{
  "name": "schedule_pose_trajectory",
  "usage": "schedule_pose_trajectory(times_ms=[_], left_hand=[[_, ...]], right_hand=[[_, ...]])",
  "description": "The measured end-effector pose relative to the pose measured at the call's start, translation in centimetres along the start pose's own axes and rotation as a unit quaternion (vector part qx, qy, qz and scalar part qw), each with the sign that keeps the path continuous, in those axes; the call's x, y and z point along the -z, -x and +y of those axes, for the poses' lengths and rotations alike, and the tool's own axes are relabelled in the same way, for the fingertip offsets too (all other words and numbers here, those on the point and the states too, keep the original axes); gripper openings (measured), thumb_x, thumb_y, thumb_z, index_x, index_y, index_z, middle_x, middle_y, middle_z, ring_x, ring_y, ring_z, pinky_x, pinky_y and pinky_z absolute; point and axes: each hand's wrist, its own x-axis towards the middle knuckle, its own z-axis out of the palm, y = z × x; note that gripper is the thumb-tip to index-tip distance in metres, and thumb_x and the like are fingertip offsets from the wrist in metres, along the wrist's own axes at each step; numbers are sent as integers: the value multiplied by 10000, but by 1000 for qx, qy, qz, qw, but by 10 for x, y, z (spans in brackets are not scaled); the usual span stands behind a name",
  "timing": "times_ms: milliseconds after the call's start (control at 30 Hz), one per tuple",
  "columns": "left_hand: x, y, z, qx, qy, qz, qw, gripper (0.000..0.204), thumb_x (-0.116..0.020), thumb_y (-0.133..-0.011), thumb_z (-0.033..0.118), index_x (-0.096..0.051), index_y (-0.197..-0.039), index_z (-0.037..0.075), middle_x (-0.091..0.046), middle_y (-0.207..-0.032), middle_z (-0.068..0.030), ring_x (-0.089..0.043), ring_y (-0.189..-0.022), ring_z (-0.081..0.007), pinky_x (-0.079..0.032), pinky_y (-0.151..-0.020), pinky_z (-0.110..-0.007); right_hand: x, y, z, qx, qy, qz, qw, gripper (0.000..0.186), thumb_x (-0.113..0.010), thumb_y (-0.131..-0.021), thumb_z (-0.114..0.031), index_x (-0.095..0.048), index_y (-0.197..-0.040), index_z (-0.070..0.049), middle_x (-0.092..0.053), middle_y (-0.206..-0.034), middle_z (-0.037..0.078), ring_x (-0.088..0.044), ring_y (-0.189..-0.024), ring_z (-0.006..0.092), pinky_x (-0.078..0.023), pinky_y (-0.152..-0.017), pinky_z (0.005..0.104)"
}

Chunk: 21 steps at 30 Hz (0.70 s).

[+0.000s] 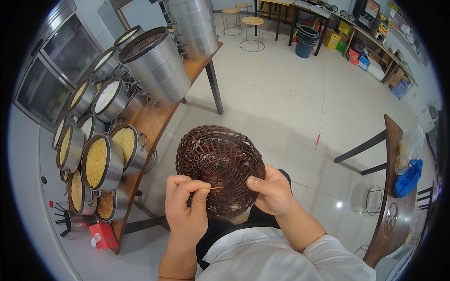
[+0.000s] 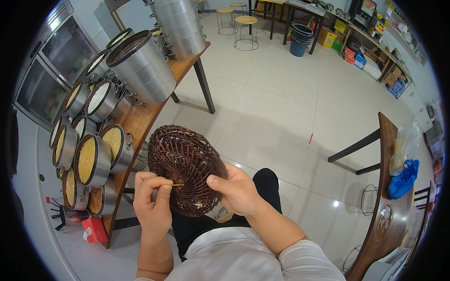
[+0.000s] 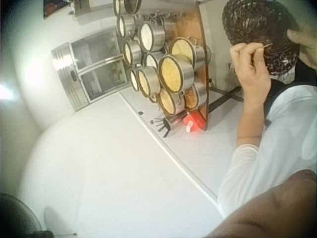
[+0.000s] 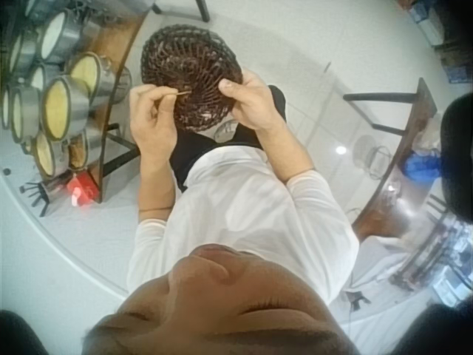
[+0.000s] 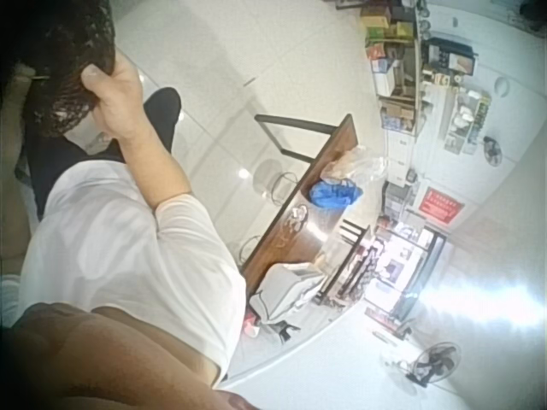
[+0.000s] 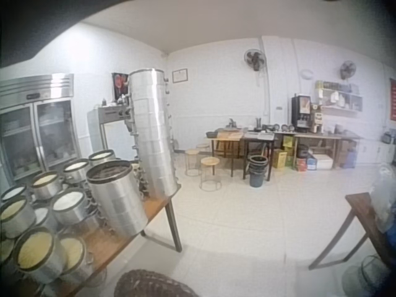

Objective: The person repairs a dark woven basket by hand, using a small stick to tuck and secure loose strands. They then walk to a steamer cart, open a steamer pot, and return to continue repairing the basket. Finally, they handle a yellow woven basket.

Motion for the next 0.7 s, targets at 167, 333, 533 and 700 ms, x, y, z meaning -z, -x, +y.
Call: schedule_pose_trajectory(times_ms=[167, 333, 533, 700], left_hand=[[0, 0, 2, -38, -14, -1, 999, 47, -703, -889, 45, -681, -926, 26, -514, -882, -73, -511, -759, -190, -430, -683, -288], [-1, 0, 1, -25, -3, -1, 1000, 48, -707, -884, 36, -683, -923, 23, -516, -878, -71, -514, -761, -187, -436, -692, -284], [-4, 2, 1, -5, 12, 21, 1000, 46, -715, -876, 35, -685, -910, 29, -529, -877, -61, -522, -783, -186, -437, -710, -281], [-1, 0, -1, -1, 13, -3, 1000, 46, -717, -872, 38, -686, -905, 29, -530, -880, -60, -523, -796, -186, -436, -720, -283]], right_hand=[[-2, 0, -1, 1, 8, 1, 1000, 473, -569, -1000, -102, -423, -1409, 87, -552, -1376, 156, -537, -1259, 232, -418, -1090, 397], [-2, -1, 1, 1, 4, -10, 1000, 468, -561, -1003, -103, -423, -1407, 87, -551, -1375, 155, -535, -1258, 229, -421, -1085, 394], [-2, -2, 2, 7, 10, -14, 1000, 476, -560, -1000, -94, -415, -1417, 84, -552, -1379, 155, -535, -1261, 231, -417, -1089, 394], [-1, -1, 0, 5, 16, -11, 1000, 489, -566, -997, -94, -408, -1423, 85, -547, -1387, 155, -525, -1276, 233, -409, -1096, 393]])
